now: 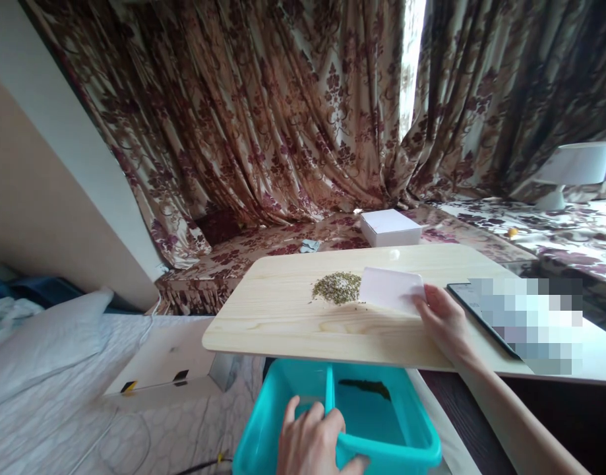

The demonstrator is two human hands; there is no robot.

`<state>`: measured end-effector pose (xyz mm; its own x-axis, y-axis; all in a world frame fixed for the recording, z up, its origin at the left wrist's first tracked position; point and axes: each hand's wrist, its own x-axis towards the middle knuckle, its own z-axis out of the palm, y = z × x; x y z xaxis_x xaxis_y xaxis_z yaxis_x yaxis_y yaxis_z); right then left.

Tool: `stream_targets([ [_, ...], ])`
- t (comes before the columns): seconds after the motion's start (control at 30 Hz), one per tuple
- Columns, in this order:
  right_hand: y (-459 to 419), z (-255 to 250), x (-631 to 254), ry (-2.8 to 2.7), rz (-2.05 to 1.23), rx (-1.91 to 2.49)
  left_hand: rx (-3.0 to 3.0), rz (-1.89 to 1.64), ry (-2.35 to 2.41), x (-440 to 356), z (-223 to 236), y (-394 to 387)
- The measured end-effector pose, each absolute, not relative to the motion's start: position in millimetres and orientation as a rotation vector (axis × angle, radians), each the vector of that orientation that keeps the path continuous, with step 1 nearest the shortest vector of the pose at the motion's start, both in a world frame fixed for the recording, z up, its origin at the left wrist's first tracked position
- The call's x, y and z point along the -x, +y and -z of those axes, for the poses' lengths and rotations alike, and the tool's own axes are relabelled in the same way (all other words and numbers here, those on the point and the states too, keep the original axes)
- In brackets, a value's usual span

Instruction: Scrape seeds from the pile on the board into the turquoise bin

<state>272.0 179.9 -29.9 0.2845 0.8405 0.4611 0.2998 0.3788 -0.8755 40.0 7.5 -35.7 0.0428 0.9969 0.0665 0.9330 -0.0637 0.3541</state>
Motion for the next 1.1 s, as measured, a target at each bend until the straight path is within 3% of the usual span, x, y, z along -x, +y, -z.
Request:
stream_targets([
  [1.1, 173.3, 21.6, -273.7, -1.195, -0.516, 1.337, -2.146, -0.523, 1.948, -44.6, 16.7, 3.4],
])
